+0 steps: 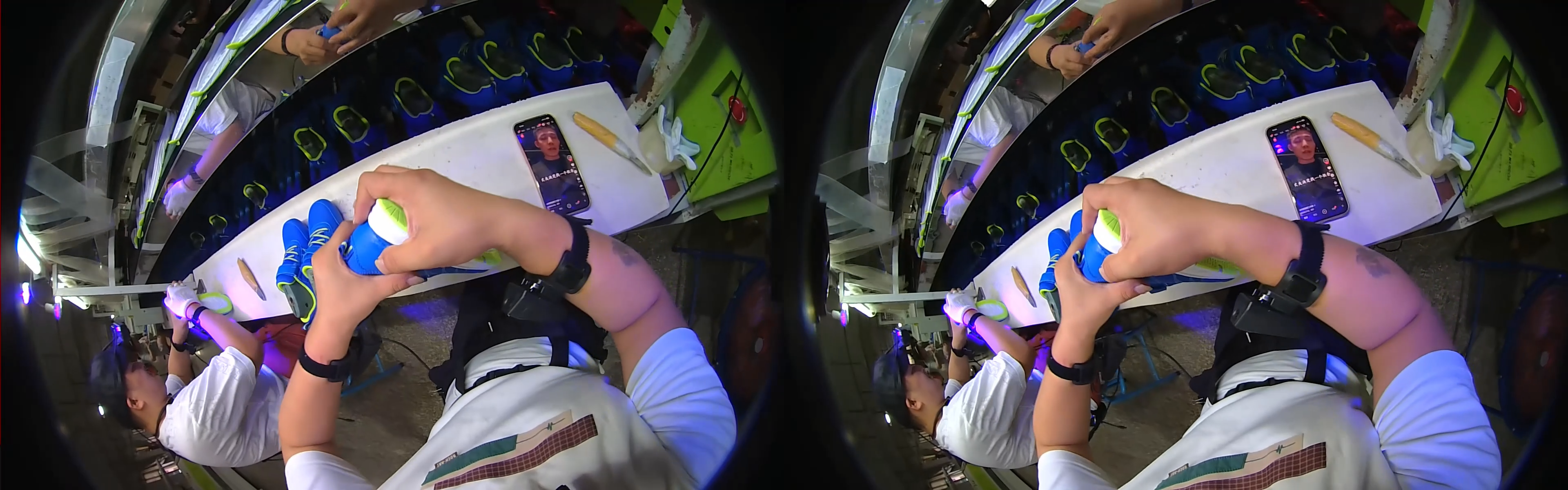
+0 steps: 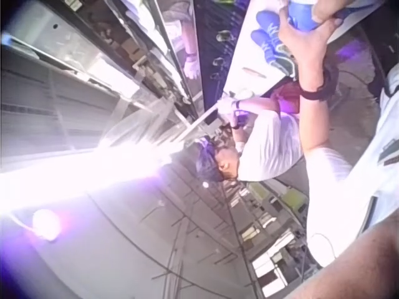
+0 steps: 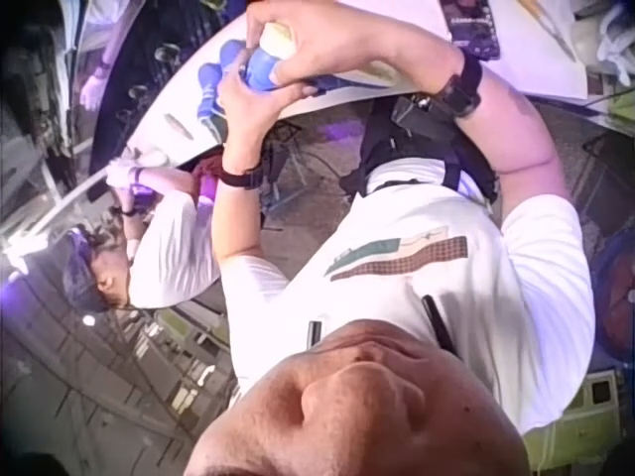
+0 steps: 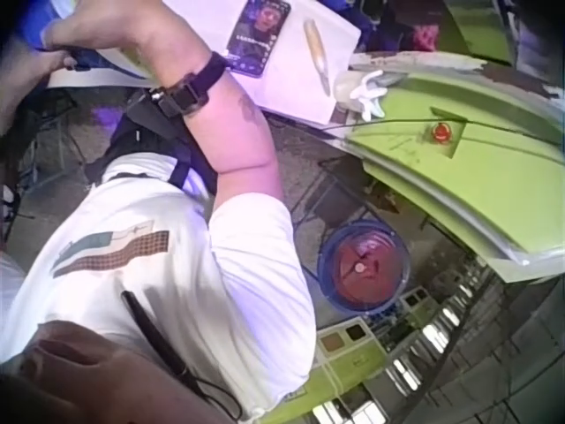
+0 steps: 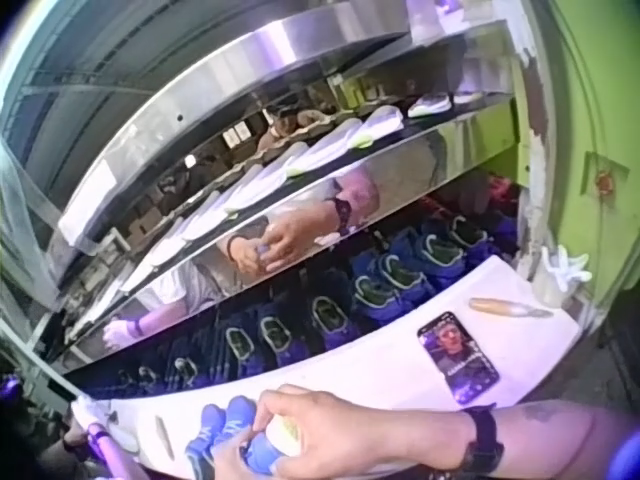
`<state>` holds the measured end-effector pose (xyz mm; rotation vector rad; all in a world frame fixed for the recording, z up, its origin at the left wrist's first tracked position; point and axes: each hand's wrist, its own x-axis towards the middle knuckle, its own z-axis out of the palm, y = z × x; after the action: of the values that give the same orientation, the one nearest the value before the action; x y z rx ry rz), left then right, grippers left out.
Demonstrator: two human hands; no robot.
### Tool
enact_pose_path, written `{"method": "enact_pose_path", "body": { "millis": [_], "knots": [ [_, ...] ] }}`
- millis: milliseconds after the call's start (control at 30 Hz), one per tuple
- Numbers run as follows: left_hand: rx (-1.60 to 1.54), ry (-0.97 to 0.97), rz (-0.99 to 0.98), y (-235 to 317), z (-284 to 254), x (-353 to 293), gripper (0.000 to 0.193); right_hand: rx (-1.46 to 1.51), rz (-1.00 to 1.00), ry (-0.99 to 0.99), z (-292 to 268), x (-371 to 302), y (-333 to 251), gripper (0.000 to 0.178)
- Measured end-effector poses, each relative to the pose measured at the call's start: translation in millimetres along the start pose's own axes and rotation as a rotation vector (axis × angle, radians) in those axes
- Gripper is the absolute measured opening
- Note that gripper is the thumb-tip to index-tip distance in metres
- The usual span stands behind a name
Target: Assembling and inspecting shoes on a manufacturing line.
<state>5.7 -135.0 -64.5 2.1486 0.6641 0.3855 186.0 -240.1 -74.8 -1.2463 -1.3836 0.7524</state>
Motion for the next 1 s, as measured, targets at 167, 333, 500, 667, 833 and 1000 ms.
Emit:
{"method": "enact_pose_path", "body": {
  "millis": [167,333,500,667,833,1000],
  "knots": [
    [-0.135,0.099,-0.08,-35.8,2.9,-23.2,0.065,0.367,-0.035,0.127,15.7,1.3,23.5,0.04],
    [-0.325,0.205,-0.112,-59.9,12.7,-48.4,0.066,1.199,-0.022,0.344,35.8,-18.3,53.6,0.058],
    [-0.15,0.213,-0.073,-38.9,11.8,-54.5,0.067,0.957,-0.021,0.229,39.5,-19.3,17.8,0.076],
    [0.312,0.113,0.098,25.5,13.5,-25.8,0.067,0.393,-0.053,0.098,18.0,-24.8,-2.9,0.075],
    [0.509,0.034,0.27,62.3,23.7,15.7,0.064,0.271,-0.001,0.098,-23.0,-32.1,-8.7,0.08],
    [0.497,0.046,0.405,72.3,41.9,27.7,0.068,0.357,-0.087,0.234,-32.6,-37.1,12.3,0.034]
  ]
}}
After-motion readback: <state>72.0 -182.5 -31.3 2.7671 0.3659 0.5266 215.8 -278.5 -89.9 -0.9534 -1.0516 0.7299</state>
